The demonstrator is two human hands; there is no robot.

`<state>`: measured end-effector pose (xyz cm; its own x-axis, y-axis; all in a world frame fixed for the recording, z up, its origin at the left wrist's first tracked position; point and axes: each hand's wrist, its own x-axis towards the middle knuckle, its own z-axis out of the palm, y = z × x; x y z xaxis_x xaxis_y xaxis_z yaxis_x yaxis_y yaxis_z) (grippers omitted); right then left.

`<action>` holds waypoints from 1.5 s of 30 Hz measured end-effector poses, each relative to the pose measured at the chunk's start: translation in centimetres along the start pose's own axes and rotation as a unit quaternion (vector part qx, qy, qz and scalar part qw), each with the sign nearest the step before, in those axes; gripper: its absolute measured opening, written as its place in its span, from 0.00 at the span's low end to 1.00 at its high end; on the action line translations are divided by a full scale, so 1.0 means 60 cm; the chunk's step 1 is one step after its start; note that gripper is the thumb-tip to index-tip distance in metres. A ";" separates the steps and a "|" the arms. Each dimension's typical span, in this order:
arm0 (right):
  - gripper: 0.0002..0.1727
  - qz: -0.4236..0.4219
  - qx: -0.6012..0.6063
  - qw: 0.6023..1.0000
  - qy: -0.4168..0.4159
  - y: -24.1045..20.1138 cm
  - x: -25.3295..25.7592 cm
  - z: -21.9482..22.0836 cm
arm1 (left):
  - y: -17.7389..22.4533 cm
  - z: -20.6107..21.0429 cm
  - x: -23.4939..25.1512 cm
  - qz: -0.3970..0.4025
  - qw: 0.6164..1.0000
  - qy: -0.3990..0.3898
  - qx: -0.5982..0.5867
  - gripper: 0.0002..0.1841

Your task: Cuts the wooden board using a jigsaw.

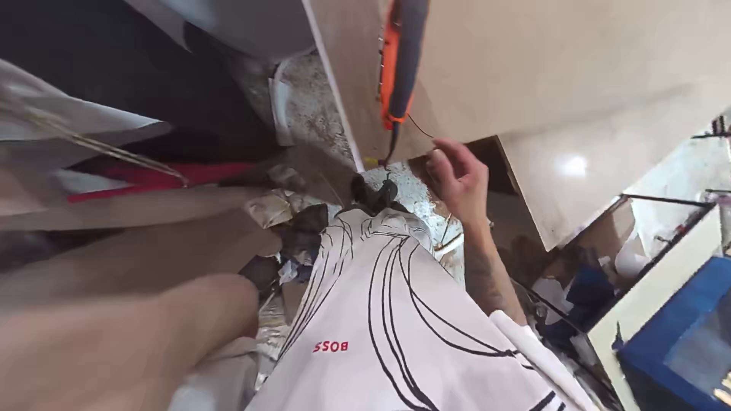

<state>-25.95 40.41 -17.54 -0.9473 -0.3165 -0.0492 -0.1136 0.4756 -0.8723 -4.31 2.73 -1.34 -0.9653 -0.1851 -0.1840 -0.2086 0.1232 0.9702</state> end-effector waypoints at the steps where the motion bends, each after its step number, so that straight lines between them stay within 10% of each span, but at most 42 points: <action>1: 0.20 -0.008 -0.002 1.000 0.002 -0.008 0.029 -0.003 | -0.006 0.063 0.066 0.063 0.995 0.079 -0.018 0.08; 4: 0.24 -0.021 -0.013 1.000 0.018 -0.003 0.119 0.002 | -0.092 0.185 0.213 0.201 0.966 0.165 0.010 0.12; 10: 0.29 0.041 0.030 0.999 -0.003 -0.017 0.246 0.047 | -0.269 0.272 0.223 -0.193 0.976 0.102 -0.017 0.20; 17: 0.18 0.156 0.185 0.970 -0.027 -0.066 0.307 0.067 | -0.371 0.263 0.332 -0.300 0.946 0.102 -0.063 0.24; 21: 0.21 0.231 0.269 0.934 -0.038 -0.078 0.325 0.074 | -0.430 0.245 0.440 -0.345 0.928 -0.052 -0.135 0.27; 31: 0.17 0.379 0.063 0.916 0.114 -0.139 0.317 0.123 | -0.492 0.217 0.562 -0.397 0.818 -0.396 -0.130 0.18; 45: 0.25 0.322 -0.137 0.930 0.109 -0.127 0.343 0.109 | -0.502 0.218 0.587 -0.392 0.787 -0.462 -0.120 0.25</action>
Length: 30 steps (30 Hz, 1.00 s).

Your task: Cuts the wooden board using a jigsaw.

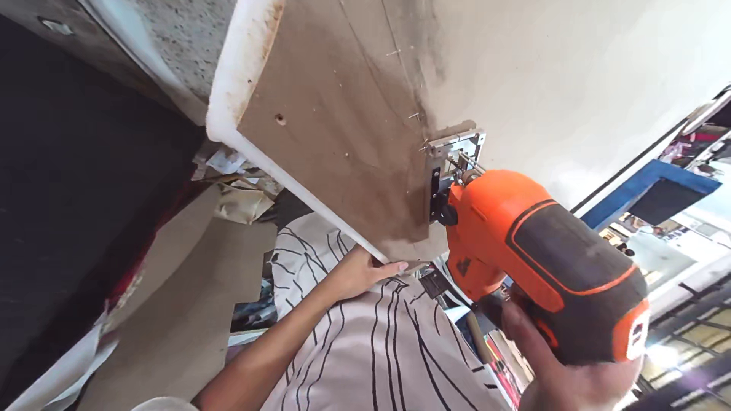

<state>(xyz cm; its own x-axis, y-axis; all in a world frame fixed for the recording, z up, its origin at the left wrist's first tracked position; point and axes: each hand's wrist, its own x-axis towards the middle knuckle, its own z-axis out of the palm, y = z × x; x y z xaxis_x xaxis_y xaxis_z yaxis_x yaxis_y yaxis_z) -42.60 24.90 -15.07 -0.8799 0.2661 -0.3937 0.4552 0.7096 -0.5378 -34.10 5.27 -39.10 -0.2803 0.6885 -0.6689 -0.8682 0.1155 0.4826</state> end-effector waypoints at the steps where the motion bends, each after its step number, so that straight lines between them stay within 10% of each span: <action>1: 0.24 -0.002 -0.008 1.000 -0.004 0.004 0.003 -0.005 | -0.002 0.001 0.000 0.002 1.000 -0.002 -0.002 0.24; 30: 0.18 0.043 0.061 0.997 -0.024 0.001 0.006 0.003 | -0.037 0.029 0.007 0.070 0.993 0.023 -0.094 0.16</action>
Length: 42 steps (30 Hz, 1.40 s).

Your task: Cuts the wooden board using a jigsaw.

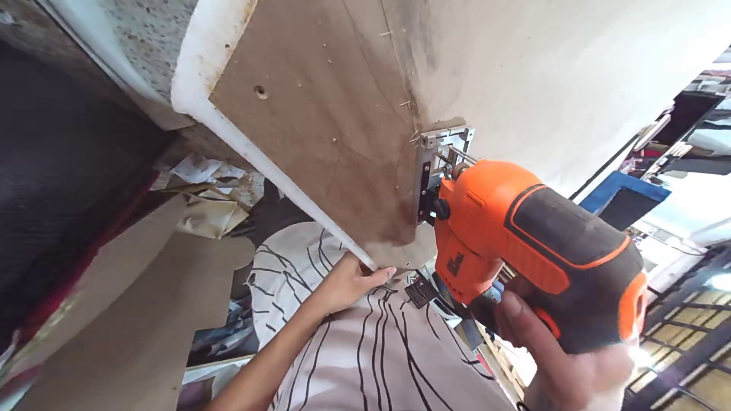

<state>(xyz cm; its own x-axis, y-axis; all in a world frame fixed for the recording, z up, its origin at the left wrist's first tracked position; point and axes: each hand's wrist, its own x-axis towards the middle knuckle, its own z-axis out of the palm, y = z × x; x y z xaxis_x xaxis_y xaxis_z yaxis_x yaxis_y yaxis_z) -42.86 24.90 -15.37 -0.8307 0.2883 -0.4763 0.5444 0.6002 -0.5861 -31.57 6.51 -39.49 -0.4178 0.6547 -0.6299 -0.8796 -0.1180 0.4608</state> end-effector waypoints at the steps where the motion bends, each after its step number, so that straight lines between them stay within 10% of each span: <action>1: 0.19 0.001 0.000 1.000 -0.001 0.000 -0.001 0.000 | -0.001 0.000 0.001 0.006 1.000 -0.001 -0.003 0.16; 42: 0.21 -0.008 0.008 0.998 -0.058 0.022 0.001 -0.029 | 0.002 0.023 0.023 -0.037 0.995 -0.005 -0.090 0.22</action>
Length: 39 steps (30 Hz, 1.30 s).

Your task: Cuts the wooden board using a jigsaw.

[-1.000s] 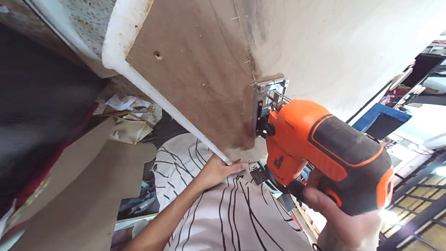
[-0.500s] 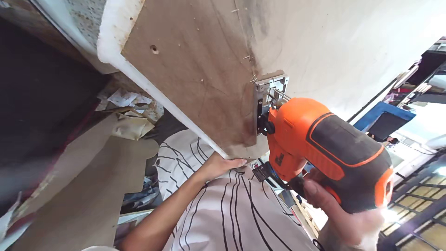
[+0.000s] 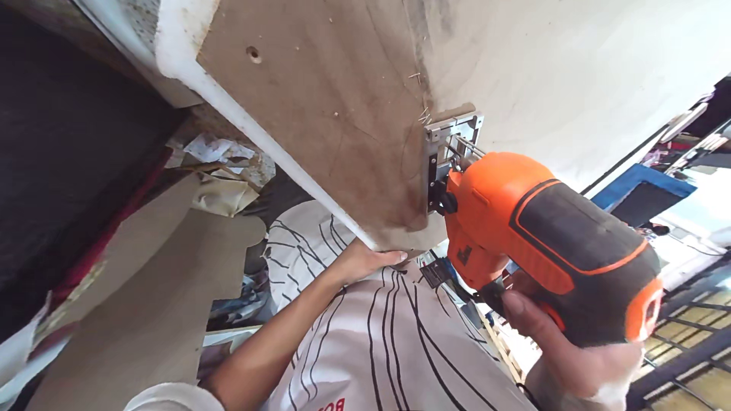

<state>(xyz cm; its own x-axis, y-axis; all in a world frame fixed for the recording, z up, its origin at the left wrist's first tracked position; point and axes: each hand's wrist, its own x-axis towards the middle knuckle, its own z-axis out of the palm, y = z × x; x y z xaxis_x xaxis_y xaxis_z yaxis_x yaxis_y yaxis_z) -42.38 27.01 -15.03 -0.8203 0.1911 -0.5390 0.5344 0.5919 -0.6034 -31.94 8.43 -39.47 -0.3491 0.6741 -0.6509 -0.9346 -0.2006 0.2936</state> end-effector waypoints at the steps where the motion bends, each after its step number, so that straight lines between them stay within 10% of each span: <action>1: 0.22 -0.010 -0.011 1.000 -0.005 0.001 0.003 -0.004 | 0.000 0.000 0.000 -0.005 1.000 0.003 0.005 0.22; 39: 0.23 -0.128 -0.199 0.971 -0.036 0.011 0.049 -0.071 | -0.043 0.016 0.002 0.076 0.994 0.073 -0.011 0.22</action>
<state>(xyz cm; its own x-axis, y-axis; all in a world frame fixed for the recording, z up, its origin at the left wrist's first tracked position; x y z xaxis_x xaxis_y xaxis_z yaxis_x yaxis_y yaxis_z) -45.33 31.28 -14.49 -0.8917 -0.0486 -0.4500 0.1822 0.8716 -0.4551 -29.53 9.72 -39.64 -0.4911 0.5245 -0.6955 -0.8710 -0.3094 0.3817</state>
